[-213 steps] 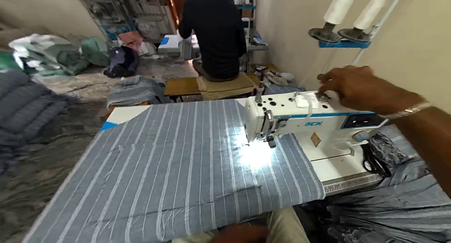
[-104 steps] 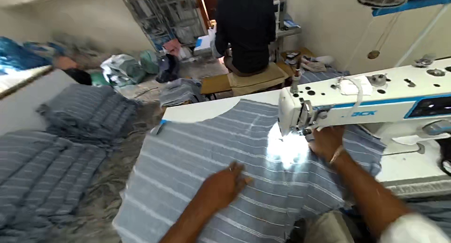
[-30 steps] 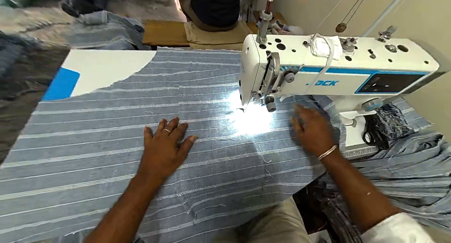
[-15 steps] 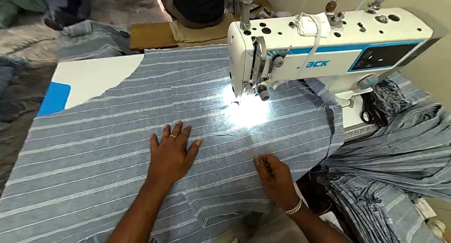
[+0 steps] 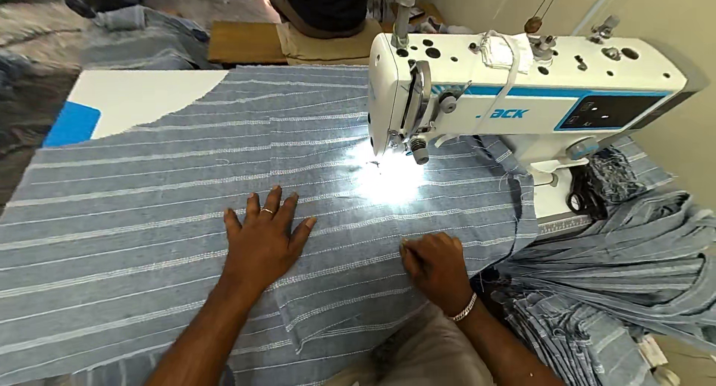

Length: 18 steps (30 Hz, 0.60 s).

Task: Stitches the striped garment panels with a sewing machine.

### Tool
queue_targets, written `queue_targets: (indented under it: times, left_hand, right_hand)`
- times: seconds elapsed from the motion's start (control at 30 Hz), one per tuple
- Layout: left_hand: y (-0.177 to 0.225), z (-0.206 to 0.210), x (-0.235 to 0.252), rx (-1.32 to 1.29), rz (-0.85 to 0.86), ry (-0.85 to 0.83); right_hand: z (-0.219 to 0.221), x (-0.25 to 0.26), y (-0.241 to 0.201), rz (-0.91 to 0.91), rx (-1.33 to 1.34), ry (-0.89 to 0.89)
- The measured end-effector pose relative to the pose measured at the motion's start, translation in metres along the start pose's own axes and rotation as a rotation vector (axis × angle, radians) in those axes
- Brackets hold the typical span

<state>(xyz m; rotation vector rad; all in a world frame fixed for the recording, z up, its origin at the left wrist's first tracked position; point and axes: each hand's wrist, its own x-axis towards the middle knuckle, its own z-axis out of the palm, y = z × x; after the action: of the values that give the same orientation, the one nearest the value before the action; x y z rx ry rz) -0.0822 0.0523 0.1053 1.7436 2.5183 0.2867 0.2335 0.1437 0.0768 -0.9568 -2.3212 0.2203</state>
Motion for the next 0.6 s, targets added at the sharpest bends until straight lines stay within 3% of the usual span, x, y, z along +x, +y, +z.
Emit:
queue_targets:
  times: [0.4,0.5,0.6]
  left_hand:
    - [-0.019,-0.005,0.086,-0.028,-0.023,-0.011]
    - [-0.023,-0.008,0.095,-0.036,0.037,0.159]
    - [-0.014,-0.019,0.077,-0.029,0.131,0.332]
  right_hand:
    - [0.009,0.089,0.047,-0.161,0.080,-0.220]
    - [0.012,0.106,0.053,-0.200,0.066,-0.233]
    - [0.000,0.114,0.030,-0.053,0.082,-0.339]
